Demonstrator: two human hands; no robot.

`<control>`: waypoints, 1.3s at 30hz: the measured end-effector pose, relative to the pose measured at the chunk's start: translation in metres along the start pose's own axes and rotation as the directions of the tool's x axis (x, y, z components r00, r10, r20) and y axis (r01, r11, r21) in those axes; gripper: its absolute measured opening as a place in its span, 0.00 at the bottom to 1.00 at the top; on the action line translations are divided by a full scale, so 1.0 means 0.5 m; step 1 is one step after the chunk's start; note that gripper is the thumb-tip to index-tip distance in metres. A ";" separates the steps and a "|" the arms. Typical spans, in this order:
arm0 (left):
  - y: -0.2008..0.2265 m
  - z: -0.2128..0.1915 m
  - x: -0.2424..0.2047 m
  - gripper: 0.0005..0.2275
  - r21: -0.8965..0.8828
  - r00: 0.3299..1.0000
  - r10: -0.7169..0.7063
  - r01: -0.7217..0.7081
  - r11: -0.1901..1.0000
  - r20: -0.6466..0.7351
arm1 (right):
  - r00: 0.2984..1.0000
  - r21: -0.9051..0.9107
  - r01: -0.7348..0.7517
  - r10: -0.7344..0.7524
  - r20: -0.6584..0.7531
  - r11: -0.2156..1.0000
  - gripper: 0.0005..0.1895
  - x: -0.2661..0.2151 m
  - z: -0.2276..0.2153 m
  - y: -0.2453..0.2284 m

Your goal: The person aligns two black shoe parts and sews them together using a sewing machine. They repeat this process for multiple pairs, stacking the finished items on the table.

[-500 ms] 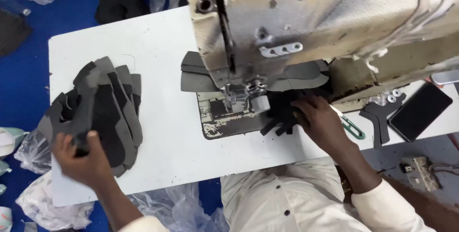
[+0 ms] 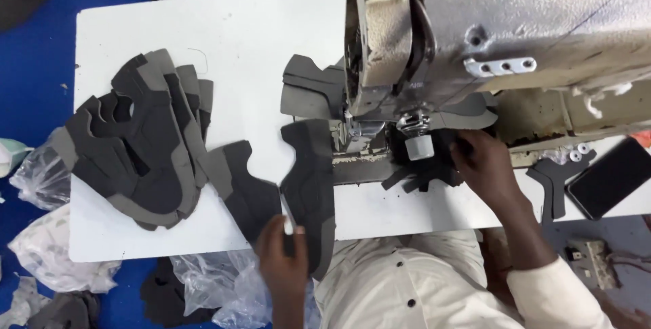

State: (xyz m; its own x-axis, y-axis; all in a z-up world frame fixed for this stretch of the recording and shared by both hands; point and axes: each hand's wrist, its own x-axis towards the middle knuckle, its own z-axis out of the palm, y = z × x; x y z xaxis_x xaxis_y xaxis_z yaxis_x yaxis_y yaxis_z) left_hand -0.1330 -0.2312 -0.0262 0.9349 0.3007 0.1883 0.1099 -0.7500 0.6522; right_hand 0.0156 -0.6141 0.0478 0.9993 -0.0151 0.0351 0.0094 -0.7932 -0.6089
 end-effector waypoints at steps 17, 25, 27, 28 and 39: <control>-0.041 -0.046 0.099 0.41 -0.184 0.782 -0.617 0.621 0.762 0.087 | 0.887 -0.442 0.364 -0.450 -0.104 0.820 0.18 -0.018 -0.012 -0.123; -0.087 -0.043 0.060 0.14 -0.708 0.789 -0.579 0.528 0.469 0.205 | 0.981 -0.250 0.144 -0.171 -0.093 0.957 0.26 -0.073 0.089 -0.051; -0.080 -0.045 0.057 0.11 -0.748 0.808 -0.548 0.497 0.440 0.215 | 0.989 -0.208 0.124 -0.138 -0.053 0.970 0.18 -0.074 0.111 -0.017; -0.056 -0.051 0.065 0.11 -0.753 0.802 -0.565 0.492 0.438 0.196 | 0.987 -0.202 0.147 -0.158 -0.037 0.968 0.18 -0.078 0.104 0.007; -0.076 -0.033 0.013 0.13 -0.743 0.924 -0.373 0.309 0.594 0.086 | 0.893 0.634 -0.028 -0.266 0.364 0.773 0.16 -0.091 0.161 -0.102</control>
State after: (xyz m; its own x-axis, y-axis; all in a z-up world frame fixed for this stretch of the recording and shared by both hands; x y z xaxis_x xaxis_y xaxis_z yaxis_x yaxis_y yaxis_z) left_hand -0.1366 -0.1906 -0.0376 0.8516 0.5072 -0.1321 0.1034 0.0845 0.9910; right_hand -0.0273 -0.5239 0.0135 0.9030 0.4189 -0.0954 0.0024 -0.2270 -0.9739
